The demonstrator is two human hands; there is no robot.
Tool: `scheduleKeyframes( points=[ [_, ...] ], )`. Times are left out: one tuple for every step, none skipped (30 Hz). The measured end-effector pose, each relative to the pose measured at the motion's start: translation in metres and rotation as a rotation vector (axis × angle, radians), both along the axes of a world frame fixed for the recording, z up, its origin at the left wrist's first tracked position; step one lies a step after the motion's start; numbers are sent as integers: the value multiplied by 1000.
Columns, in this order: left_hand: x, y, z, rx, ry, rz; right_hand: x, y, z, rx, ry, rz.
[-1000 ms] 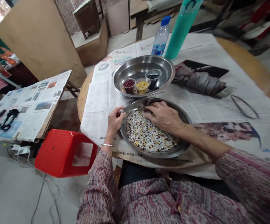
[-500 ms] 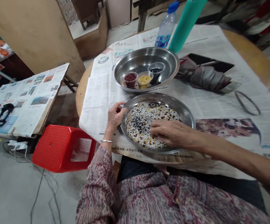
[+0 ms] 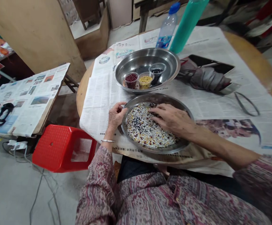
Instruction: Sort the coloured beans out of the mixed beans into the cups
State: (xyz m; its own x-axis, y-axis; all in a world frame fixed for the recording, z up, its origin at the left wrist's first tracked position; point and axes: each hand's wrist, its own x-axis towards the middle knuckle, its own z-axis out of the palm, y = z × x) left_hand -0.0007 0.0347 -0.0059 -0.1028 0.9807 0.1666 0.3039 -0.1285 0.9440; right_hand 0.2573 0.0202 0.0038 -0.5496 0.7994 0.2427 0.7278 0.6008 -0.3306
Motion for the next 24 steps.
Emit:
scheduleKeyframes(
  points=[
    [0, 0, 0, 0, 3, -1, -6, 0, 1, 1, 10, -2],
    [0, 0, 0, 3, 3, -2, -13, -1, 3, -4, 12, 23],
    [0, 0, 0, 9, 1, -4, -21, -4, 4, -14, 8, 71],
    [0, 1, 0, 16, -2, -5, -29, -7, 5, -29, 1, 134],
    [-1, 1, 0, 20, -3, -5, -36, -11, 6, -45, -6, 197],
    [-1, 1, 0, 22, -4, -1, -43, -14, 7, -63, -18, 253],
    [-1, 1, 1, 22, -4, 6, -48, -16, 7, -81, -34, 295],
    [-1, 1, 1, 19, -5, 12, -51, -17, 8, -97, -54, 321],
    [-1, 2, 1, 16, -9, 18, -52, -16, 8, -108, -78, 327],
    [-2, 2, 2, 13, -15, 20, -50, -14, 9, -112, -103, 310],
    [-2, 2, 2, 12, -22, 20, -45, -11, 10, -112, -126, 274],
    [-2, 2, 2, 13, -28, 17, -38, -8, 11, -110, -145, 229],
    [-2, 2, 2, 17, -34, 11, -29, -5, 13, -109, -157, 188],
    [-1, 2, 2, 22, -40, 6, -20, -3, 15, -115, -162, 166],
    [-1, 2, 2, 27, -46, 2, -11, -2, 17, -126, -158, 170],
    [0, 2, 1, 30, -50, 1, -3, -3, 19, -142, -144, 192],
    [0, 2, 1, 31, -53, 3, 3, -6, 21, -160, -122, 228],
    [0, 2, 0, 29, -53, 8, 7, -11, 23, -179, -99, 268],
    [1, 2, 0, 25, -50, 13, 8, -18, 24, -194, -79, 312],
    [1, 2, 0, 20, -48, 16, 7, -26, 24, -202, -65, 356],
    [1, 2, -1, 15, -46, 18, 5, -33, 23, -203, -57, 399],
    [1, 2, -1, 10, -46, 18, 2, -39, 22, -199, -59, 441],
    [1, 3, 0, 6, -47, 17, -2, -42, 20, -187, -65, 464],
    [1, 3, 0, 2, -48, 15, -6, -42, 17, -169, -73, 464]
  ],
)
